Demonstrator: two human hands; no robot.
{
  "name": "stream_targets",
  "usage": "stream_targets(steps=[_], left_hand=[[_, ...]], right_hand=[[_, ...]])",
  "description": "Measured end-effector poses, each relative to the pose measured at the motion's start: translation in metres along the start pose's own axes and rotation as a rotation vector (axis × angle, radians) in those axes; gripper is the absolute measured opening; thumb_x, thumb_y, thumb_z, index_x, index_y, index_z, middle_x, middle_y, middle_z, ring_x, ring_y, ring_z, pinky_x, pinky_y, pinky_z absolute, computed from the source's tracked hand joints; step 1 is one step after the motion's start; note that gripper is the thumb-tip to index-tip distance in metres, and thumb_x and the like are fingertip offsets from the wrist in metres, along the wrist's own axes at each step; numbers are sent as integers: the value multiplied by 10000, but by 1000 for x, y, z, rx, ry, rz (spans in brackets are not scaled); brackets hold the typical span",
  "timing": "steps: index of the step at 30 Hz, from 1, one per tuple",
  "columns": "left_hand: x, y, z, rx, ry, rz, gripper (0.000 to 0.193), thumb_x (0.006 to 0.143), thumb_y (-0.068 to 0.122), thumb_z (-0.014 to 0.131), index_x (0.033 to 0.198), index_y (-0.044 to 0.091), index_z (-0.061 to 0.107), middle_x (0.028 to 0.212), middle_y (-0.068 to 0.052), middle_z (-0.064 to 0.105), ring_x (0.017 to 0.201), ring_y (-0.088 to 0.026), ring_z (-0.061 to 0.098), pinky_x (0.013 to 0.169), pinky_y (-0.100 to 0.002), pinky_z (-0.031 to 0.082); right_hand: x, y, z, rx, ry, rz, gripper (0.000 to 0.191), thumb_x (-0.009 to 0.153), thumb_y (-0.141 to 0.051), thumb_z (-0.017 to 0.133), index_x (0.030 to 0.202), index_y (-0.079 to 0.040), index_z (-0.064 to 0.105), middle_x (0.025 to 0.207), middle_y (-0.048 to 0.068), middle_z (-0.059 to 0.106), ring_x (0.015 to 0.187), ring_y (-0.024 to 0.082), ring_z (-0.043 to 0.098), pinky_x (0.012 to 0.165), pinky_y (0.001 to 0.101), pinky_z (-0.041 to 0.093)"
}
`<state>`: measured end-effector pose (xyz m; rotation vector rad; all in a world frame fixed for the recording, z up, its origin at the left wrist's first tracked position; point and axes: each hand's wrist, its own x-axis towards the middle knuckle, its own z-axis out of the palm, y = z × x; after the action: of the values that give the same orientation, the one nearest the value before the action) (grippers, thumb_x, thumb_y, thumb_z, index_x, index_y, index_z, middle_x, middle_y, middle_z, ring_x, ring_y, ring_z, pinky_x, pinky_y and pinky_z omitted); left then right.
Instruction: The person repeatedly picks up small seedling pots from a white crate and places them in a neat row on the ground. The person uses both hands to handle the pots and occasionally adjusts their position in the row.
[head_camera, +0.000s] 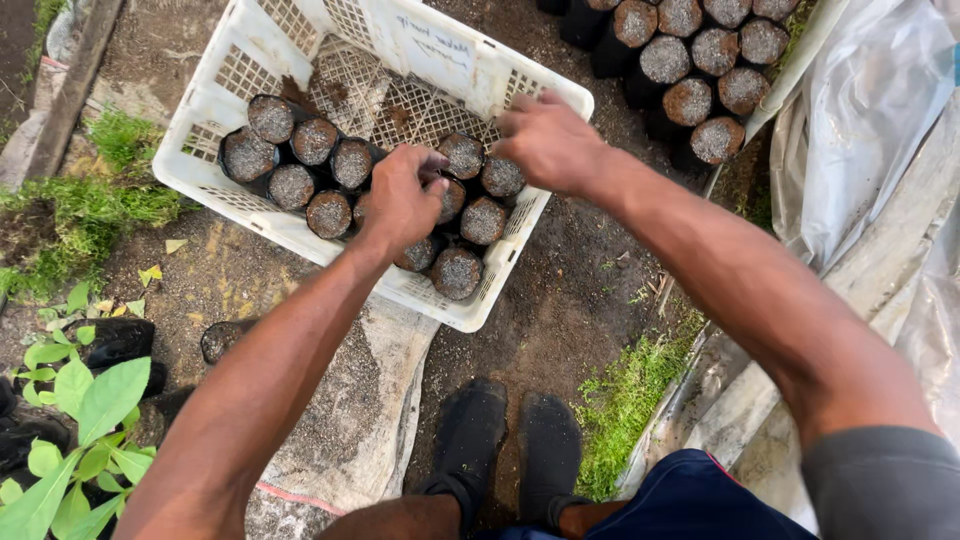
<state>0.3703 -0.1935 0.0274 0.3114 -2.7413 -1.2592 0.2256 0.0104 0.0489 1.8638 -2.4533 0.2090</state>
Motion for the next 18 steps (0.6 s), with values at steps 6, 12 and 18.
stream_targets(steps=[6, 12, 18], left_hand=[[-11, -6, 3, -81, -6, 34, 225, 863, 44, 783, 1073, -7, 719, 1035, -140, 719, 900, -203, 742, 825, -329, 597], [-10, 3, -3, -77, -53, -67, 204, 886, 66, 775, 1074, -6, 736, 1039, -134, 737, 918, -197, 742, 821, -327, 585], [-7, 12, -2, -70, -86, -46, 204, 896, 71, 759, 1086, -1, 736, 1073, -128, 719, 944, -185, 734, 832, -315, 588]], right_hand=[[32, -3, 21, -82, -249, -5, 118, 873, -127, 673, 824, -143, 779, 970, 50, 750, 1059, 261, 692, 968, 478, 493], [34, -2, 25, -112, -228, -21, 304, 941, -127, 646, 637, -135, 667, 638, 61, 647, 648, 239, 671, 843, 448, 529], [32, -1, 18, -72, -205, 13, 417, 946, -50, 588, 541, -136, 637, 507, 34, 637, 509, 150, 641, 1085, 560, 401]])
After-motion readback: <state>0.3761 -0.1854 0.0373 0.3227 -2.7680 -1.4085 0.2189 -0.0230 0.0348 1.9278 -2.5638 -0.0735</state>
